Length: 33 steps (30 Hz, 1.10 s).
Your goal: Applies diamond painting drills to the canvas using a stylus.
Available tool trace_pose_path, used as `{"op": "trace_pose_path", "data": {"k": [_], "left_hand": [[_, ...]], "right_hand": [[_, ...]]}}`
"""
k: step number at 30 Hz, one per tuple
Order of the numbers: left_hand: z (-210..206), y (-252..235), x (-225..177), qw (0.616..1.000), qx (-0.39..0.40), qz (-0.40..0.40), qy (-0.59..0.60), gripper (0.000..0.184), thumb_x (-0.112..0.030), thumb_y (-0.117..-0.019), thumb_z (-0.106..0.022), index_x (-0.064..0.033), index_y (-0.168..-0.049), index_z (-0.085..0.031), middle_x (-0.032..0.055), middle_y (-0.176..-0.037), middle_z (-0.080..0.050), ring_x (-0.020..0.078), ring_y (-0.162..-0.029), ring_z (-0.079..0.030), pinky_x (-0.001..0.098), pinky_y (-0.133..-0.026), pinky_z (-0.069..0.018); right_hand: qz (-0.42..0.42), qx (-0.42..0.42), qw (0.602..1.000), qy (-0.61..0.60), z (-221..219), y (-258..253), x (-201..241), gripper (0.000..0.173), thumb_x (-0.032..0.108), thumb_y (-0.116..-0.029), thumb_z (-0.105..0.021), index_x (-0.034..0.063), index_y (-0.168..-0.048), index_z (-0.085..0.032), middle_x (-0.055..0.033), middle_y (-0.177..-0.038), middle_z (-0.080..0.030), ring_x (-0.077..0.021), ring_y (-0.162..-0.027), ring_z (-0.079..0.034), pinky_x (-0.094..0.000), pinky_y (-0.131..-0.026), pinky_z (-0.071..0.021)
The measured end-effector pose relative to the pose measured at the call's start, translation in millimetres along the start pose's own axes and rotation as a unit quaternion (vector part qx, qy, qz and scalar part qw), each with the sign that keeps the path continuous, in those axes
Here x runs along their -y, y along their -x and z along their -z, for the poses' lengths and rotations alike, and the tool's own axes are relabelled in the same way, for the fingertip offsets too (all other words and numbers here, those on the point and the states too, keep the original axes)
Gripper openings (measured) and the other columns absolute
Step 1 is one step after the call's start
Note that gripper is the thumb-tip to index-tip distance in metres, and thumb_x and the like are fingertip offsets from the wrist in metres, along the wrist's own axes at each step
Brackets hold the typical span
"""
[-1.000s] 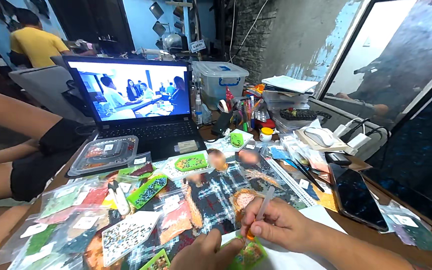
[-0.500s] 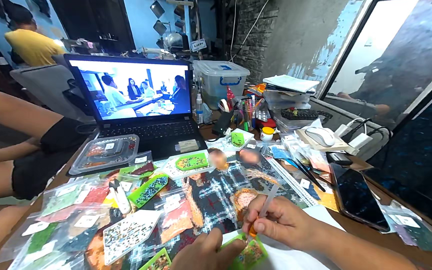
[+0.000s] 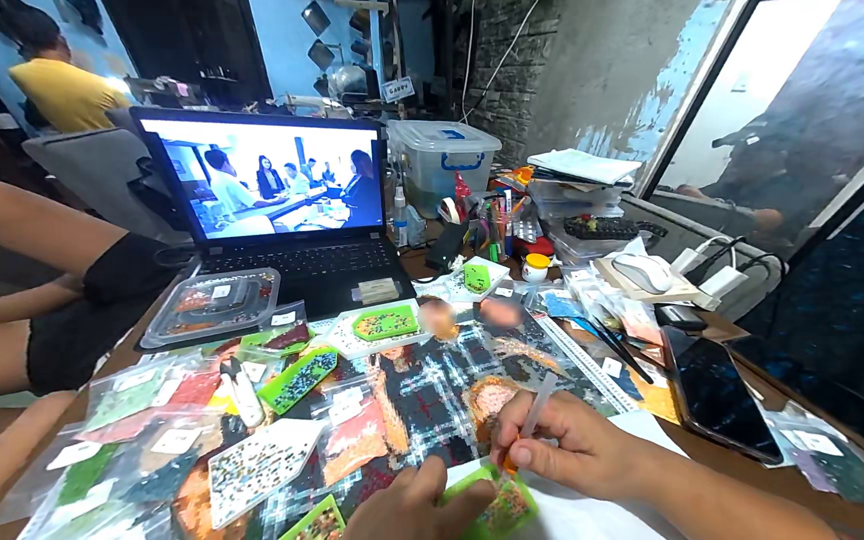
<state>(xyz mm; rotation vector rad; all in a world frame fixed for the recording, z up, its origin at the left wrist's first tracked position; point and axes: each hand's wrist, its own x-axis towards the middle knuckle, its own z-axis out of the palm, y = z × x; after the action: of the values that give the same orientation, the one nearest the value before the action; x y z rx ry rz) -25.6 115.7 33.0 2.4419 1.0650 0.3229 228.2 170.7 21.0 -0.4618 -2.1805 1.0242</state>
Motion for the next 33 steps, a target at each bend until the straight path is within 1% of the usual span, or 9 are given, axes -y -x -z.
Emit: {"op": "trace_pose_path", "data": {"k": [3,8,13,16,19,24,30,33], "left_hand": [[-0.3,0.0,0.0,1.000,0.009,-0.003,-0.009,0.039,-0.031,-0.0996,-0.065,-0.0204,-0.137,-0.069,0.0261,-0.106,-0.063,0.0422,-0.087,-0.066,0.0531,-0.066,-0.0552],[1.3,0.3,-2.2,1.000,0.025,0.008,-0.014,0.038,-0.031,-0.1011,-0.063,-0.0216,-0.138,-0.068,0.0264,-0.107,-0.063,0.0423,-0.087,-0.066,0.0536,-0.066,-0.0549],[2.2,1.2,-3.2,0.999,0.030,-0.002,-0.026,0.042,-0.028,-0.0963,-0.066,-0.0216,-0.138,-0.068,0.0253,-0.102,-0.063,0.0418,-0.084,-0.066,0.0537,-0.064,-0.0536],[2.8,1.4,-3.6,0.999,0.038,-0.003,-0.035,0.044,-0.028,-0.0938,-0.067,-0.0222,-0.138,-0.068,0.0255,-0.103,-0.064,0.0425,-0.085,-0.066,0.0545,-0.064,-0.0534],[2.9,1.7,-3.3,0.998,0.045,-0.004,-0.048,0.043,-0.030,-0.0939,-0.066,-0.0227,-0.136,-0.069,0.0249,-0.102,-0.063,0.0426,-0.085,-0.066,0.0542,-0.063,-0.0527],[3.7,1.9,-2.9,0.998,0.051,-0.004,-0.049,0.044,-0.030,-0.0942,-0.065,-0.0226,-0.137,-0.068,0.0253,-0.103,-0.063,0.0430,-0.086,-0.066,0.0549,-0.063,-0.0525],[1.3,2.2,-2.0,0.998,0.032,-0.013,-0.050,0.045,-0.029,-0.0936,-0.065,-0.0204,-0.138,-0.067,0.0254,-0.100,-0.063,0.0428,-0.082,-0.066,0.0541,-0.061,-0.0520],[1.8,1.8,-2.6,0.998,0.037,-0.007,-0.052,0.045,-0.029,-0.0943,-0.064,-0.0219,-0.139,-0.067,0.0258,-0.102,-0.064,0.0431,-0.083,-0.066,0.0544,-0.061,-0.0520]], "right_hand": [[0.000,0.000,1.000,0.009,1.8,0.0,1.3,0.030,0.029,-0.1093,-0.049,0.0003,-0.108,-0.058,-0.0075,-0.093,-0.069,-0.0026,-0.085,-0.066,-0.0184,-0.078,-0.0545],[0.001,-0.003,1.000,0.009,5.4,0.8,1.9,0.029,0.028,-0.1093,-0.050,0.0010,-0.108,-0.058,-0.0070,-0.094,-0.069,-0.0023,-0.087,-0.066,-0.0181,-0.079,-0.0546],[0.004,0.002,1.000,0.011,5.8,0.3,1.6,0.028,0.027,-0.1092,-0.050,0.0007,-0.108,-0.058,-0.0075,-0.094,-0.069,-0.0034,-0.087,-0.067,-0.0188,-0.079,-0.0547],[0.002,0.004,1.000,0.013,5.7,0.3,1.8,0.028,0.027,-0.1092,-0.050,0.0007,-0.107,-0.058,-0.0070,-0.093,-0.069,-0.0030,-0.087,-0.067,-0.0188,-0.079,-0.0548],[0.001,0.005,1.000,0.014,5.7,0.2,1.4,0.028,0.027,-0.1092,-0.050,0.0007,-0.107,-0.058,-0.0071,-0.092,-0.069,-0.0028,-0.086,-0.067,-0.0185,-0.078,-0.0548],[-0.002,0.006,1.000,0.014,5.3,0.2,1.2,0.028,0.028,-0.1093,-0.050,0.0009,-0.106,-0.058,-0.0068,-0.092,-0.068,-0.0030,-0.087,-0.067,-0.0188,-0.079,-0.0549],[-0.002,0.007,1.000,0.013,5.5,0.3,1.2,0.029,0.028,-0.1091,-0.050,0.0008,-0.106,-0.059,-0.0072,-0.092,-0.069,-0.0032,-0.087,-0.067,-0.0190,-0.079,-0.0552],[-0.003,0.006,1.000,0.017,5.5,-0.3,1.9,0.029,0.028,-0.1090,-0.050,0.0003,-0.106,-0.059,-0.0071,-0.092,-0.069,-0.0027,-0.087,-0.067,-0.0187,-0.079,-0.0549]]}}
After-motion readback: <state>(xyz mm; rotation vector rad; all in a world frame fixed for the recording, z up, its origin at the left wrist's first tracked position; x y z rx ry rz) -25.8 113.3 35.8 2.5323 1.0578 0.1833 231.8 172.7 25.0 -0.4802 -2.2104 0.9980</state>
